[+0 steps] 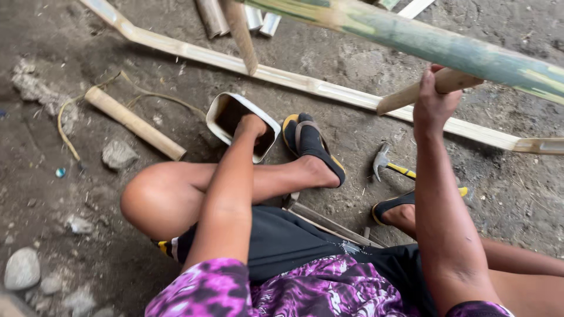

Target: The person assembles a bamboo frame by joining bamboo strips with nails. They use a hammer to drive nails into the joints, securing the pieces together. The person works on the ground, handling bamboo pieces and a hammer.

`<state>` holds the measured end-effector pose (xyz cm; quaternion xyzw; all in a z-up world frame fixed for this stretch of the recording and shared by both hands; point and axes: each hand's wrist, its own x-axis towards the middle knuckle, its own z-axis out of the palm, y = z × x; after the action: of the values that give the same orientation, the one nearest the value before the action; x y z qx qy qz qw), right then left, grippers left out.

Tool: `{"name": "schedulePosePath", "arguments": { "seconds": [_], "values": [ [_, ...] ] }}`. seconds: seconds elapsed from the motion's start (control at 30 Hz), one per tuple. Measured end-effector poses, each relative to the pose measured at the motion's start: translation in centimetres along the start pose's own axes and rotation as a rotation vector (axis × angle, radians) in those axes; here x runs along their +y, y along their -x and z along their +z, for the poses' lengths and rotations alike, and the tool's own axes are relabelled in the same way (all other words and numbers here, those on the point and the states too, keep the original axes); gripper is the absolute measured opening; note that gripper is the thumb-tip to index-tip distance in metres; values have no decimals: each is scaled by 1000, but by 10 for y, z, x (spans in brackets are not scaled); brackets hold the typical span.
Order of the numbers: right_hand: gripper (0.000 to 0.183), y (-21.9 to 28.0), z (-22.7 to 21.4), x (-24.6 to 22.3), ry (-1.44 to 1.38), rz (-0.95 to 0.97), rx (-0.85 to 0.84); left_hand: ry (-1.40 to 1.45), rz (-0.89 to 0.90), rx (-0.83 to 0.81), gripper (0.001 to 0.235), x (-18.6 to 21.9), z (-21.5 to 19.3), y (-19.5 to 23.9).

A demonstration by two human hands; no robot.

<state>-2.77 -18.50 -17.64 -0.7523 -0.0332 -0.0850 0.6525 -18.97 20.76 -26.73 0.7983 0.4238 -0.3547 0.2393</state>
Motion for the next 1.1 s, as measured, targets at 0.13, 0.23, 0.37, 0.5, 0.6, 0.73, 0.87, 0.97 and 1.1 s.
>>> {"name": "schedulePosePath", "arguments": {
  "seconds": [0.13,0.23,0.37,0.5,0.6,0.73,0.87,0.97,1.1],
  "values": [
    [20,-3,7,-1,32,45,66,69,117,279,42,-14,36,-47],
    [20,-2,7,0,81,132,62,-36,102,196,46,-15,32,-50],
    [21,-2,10,-3,44,36,9,-261,53,158,49,4,-11,-3],
    [20,-2,13,-12,106,74,1,-514,256,144,29,37,-72,100],
    [20,-7,17,-14,114,121,14,-261,761,299,27,104,-102,183],
    [26,-10,17,-1,176,134,-22,438,1596,386,13,244,-95,241],
    [70,11,-17,33,367,17,-312,627,1544,340,14,333,-79,239],
    [94,66,-61,67,764,-20,-584,695,1447,226,16,344,-79,223],
    [43,141,-109,90,1409,375,-761,438,1373,153,8,333,-81,215]
  ]
}}
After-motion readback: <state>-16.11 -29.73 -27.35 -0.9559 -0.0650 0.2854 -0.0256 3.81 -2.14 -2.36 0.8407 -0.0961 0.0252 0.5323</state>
